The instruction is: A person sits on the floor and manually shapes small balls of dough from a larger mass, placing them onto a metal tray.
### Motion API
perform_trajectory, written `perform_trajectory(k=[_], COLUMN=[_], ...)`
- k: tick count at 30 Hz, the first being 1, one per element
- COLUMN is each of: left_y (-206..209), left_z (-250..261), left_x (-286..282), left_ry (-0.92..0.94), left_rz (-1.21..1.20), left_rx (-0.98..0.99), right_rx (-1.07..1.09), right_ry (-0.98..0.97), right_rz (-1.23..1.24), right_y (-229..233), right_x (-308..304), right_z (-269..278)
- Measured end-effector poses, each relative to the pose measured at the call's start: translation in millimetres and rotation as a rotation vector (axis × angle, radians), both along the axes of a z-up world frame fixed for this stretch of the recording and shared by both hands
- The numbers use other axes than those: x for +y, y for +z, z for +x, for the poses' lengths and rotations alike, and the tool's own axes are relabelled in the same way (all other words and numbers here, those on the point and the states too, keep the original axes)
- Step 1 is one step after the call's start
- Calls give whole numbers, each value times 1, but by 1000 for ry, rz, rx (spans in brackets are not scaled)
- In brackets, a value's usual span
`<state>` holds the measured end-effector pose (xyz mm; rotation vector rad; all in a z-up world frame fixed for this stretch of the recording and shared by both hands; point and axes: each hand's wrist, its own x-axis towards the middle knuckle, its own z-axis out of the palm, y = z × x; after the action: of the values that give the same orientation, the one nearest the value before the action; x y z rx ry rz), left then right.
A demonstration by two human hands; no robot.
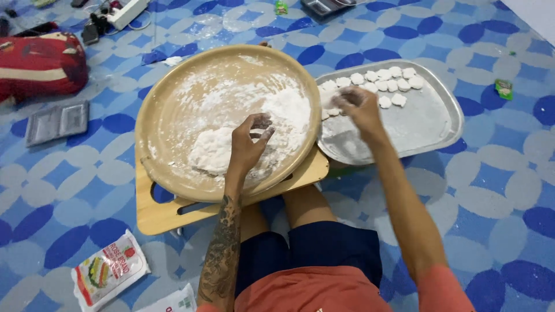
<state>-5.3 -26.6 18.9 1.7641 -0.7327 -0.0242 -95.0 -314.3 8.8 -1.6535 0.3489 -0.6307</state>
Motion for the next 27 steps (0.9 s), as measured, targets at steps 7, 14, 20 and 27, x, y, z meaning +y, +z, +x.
perform_trajectory(k=[7, 14, 20, 27], left_y=[-4, -3, 1, -17], left_z=[-10, -33, -48, -17], left_x=[-68, -150, -163, -129], left_ry=[-105, -273, -307, -246], left_rz=[-41, -82, -14, -87], left_rx=[-104, -252, -194, -273], right_rx=[68, 226, 431, 209], right_ry=[-241, -371, -418, -252], right_rz=[-209, -347, -657, -899], right_y=[-67, -96, -86, -49], right_x=[-164, -240, -242, -171], right_z=[-46, -54, -43, -21])
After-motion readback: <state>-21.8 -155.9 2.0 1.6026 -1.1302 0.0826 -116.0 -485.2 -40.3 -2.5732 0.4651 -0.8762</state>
